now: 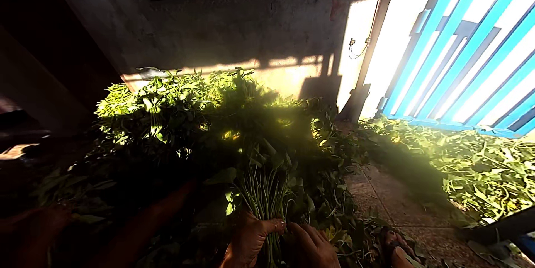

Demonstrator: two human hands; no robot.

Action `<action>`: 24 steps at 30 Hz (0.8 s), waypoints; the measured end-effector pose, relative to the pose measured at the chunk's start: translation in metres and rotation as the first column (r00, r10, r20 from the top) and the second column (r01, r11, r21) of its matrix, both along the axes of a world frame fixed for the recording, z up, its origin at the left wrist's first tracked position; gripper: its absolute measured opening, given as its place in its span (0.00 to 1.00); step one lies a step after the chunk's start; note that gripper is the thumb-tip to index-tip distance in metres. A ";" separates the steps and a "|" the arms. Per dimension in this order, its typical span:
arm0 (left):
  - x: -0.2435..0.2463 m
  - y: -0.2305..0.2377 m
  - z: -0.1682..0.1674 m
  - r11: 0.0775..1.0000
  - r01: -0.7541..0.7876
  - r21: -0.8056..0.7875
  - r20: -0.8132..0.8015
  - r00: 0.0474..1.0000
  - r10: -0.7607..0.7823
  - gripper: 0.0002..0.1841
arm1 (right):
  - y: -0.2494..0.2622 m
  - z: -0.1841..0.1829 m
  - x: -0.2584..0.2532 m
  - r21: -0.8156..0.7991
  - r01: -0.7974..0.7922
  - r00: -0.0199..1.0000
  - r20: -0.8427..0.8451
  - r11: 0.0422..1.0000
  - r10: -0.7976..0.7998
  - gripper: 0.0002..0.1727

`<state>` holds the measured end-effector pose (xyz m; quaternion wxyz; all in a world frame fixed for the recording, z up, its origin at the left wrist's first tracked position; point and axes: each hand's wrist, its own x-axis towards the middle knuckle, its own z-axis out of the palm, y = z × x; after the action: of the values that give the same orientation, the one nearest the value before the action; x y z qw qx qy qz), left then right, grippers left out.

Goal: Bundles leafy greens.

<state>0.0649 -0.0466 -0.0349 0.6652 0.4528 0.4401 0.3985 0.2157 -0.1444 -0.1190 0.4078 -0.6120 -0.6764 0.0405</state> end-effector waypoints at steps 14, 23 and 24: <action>-0.004 -0.006 -0.003 0.980 0.152 0.131 -0.039 0.988 -0.148 0.32 | -0.006 0.016 0.010 -0.140 -0.653 0.457 -0.856 0.744 0.241 0.10; 0.006 -0.005 -0.012 0.999 -0.045 0.011 0.035 0.998 0.045 0.31 | -0.004 0.022 -0.012 -0.307 -0.148 0.972 -0.222 0.940 0.081 0.16; 0.007 -0.003 -0.010 0.993 -0.115 0.022 0.045 0.992 0.114 0.30 | -0.007 0.018 -0.012 -0.264 -0.062 0.996 -0.083 0.962 0.042 0.16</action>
<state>0.0718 -0.0492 -0.0454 0.6450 0.4262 0.4457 0.4514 0.2039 -0.1513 -0.1010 0.3461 -0.6413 -0.6645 0.1652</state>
